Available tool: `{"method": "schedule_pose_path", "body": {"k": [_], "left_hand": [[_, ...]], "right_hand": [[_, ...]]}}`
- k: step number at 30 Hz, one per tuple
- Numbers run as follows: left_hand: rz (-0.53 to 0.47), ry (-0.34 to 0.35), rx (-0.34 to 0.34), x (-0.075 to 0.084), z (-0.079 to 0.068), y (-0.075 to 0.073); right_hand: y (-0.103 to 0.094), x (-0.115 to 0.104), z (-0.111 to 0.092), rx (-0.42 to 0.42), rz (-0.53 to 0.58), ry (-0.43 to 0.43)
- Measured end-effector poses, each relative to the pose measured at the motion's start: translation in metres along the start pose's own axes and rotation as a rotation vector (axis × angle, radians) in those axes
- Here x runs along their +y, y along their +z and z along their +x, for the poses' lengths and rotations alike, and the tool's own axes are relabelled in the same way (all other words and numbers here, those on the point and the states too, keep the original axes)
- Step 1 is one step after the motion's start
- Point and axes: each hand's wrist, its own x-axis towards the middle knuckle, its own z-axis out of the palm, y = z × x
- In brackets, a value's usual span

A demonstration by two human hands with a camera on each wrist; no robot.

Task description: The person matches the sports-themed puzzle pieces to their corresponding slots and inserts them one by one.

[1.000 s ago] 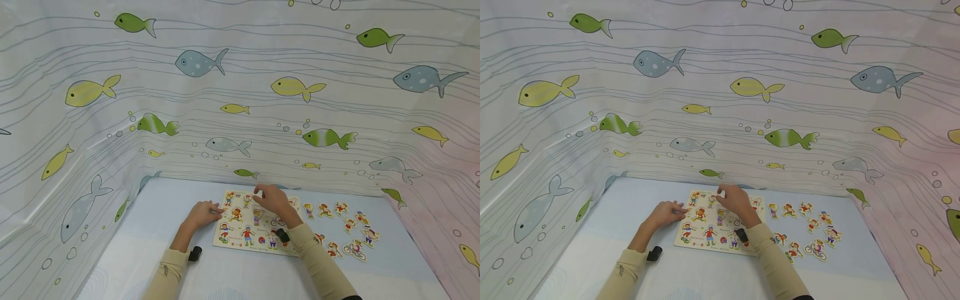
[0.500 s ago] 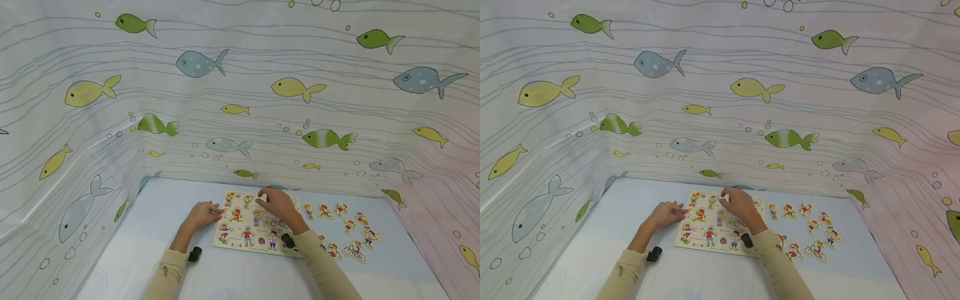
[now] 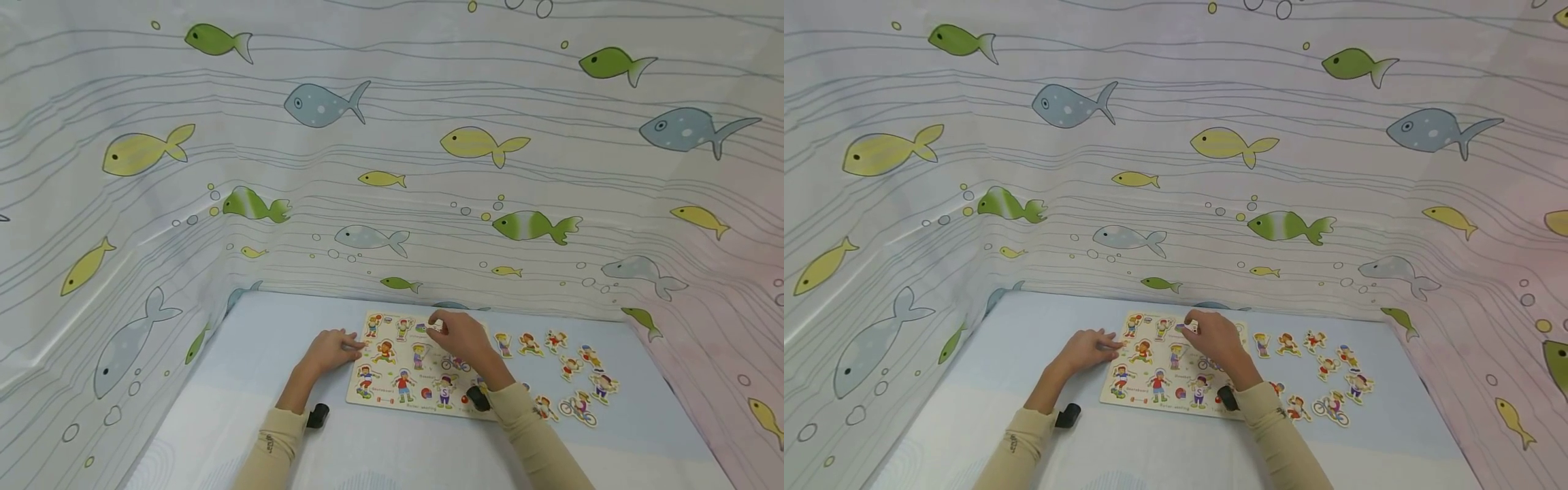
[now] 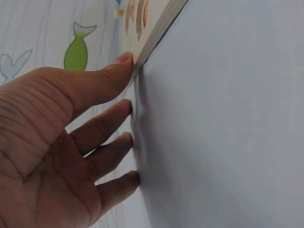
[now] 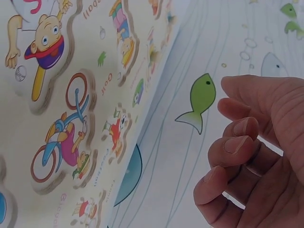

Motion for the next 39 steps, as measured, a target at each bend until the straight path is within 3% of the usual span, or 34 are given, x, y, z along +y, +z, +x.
{"method": "schedule_pose_path", "body": {"k": [23,39], "left_hand": [[-0.014,0.015,0.007,-0.002,0.000,0.003],[-0.013,-0.009,0.006,-0.001,0.000,0.002]], "right_hand": [[-0.015,0.022,-0.026,-0.007,-0.006,0.076],[-0.025,0.046,-0.039,0.060,-0.021,0.082]]}}
